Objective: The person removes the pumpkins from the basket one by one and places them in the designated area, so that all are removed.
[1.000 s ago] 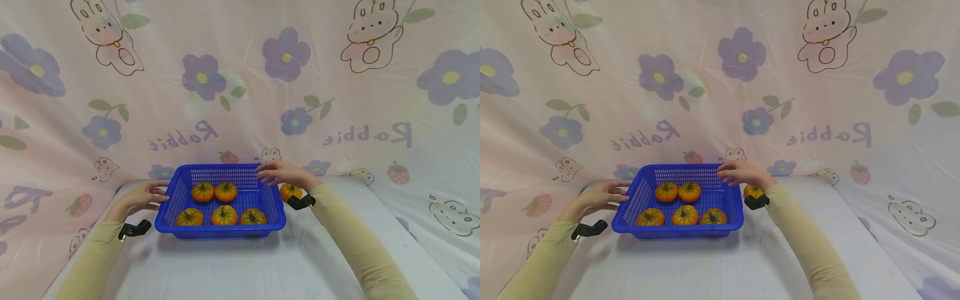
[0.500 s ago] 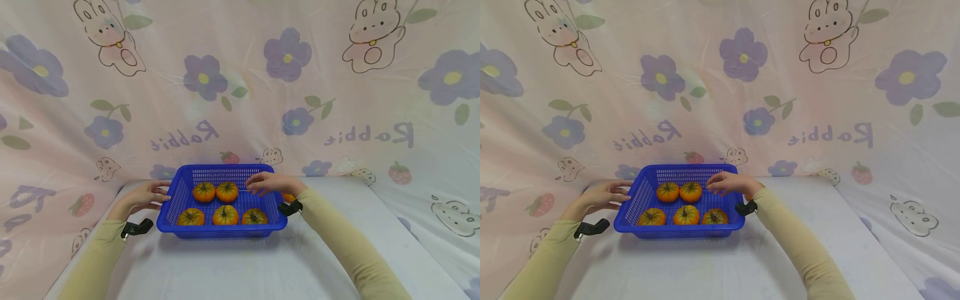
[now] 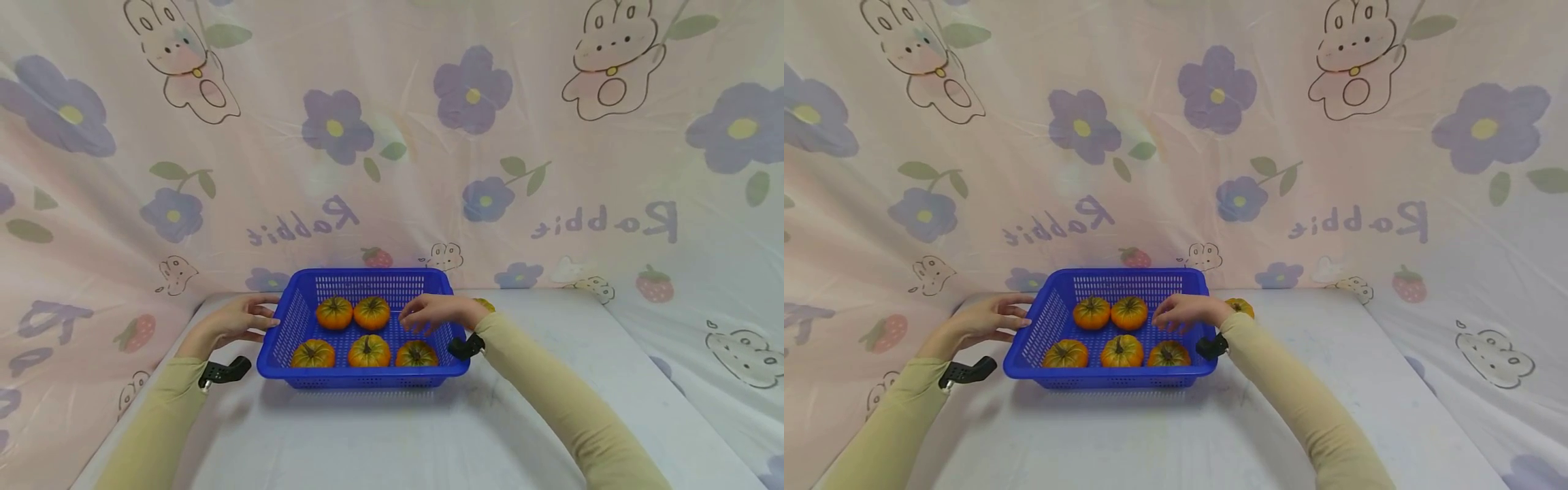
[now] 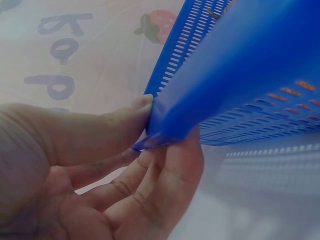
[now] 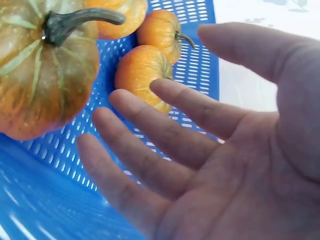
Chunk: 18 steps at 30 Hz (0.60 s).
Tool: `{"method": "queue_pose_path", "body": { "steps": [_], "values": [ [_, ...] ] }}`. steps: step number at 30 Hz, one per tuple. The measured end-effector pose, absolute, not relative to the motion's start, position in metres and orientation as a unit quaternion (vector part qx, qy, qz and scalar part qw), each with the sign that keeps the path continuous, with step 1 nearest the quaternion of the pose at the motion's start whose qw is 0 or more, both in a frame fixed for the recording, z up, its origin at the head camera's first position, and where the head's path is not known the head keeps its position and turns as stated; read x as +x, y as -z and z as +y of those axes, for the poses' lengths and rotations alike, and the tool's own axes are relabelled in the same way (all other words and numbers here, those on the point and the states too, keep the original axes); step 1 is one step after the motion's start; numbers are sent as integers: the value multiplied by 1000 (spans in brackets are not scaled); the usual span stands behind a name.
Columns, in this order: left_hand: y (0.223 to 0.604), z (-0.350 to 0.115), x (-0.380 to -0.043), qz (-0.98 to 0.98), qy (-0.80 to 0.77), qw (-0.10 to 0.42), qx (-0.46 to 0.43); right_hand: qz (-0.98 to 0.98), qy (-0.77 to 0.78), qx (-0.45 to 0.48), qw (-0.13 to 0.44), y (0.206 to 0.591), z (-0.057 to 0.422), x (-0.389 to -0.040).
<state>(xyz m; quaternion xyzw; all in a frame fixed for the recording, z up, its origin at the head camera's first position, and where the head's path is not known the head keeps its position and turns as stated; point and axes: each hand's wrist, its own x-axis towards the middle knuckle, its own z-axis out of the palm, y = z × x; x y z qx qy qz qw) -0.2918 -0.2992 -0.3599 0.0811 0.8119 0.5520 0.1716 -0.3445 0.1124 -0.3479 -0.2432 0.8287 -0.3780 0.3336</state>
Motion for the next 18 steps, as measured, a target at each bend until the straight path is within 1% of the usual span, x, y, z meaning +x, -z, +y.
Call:
{"method": "queue_pose_path", "body": {
  "steps": [9, 18],
  "values": [
    [360, -299, -291, 812, -553, 170, 80, 846, 326, -239, 347, 351, 107, -341],
    [361, -300, -292, 811, -555, 167, 80, 848, 320, -219, 360, 353, 106, -341]
  ]
}}
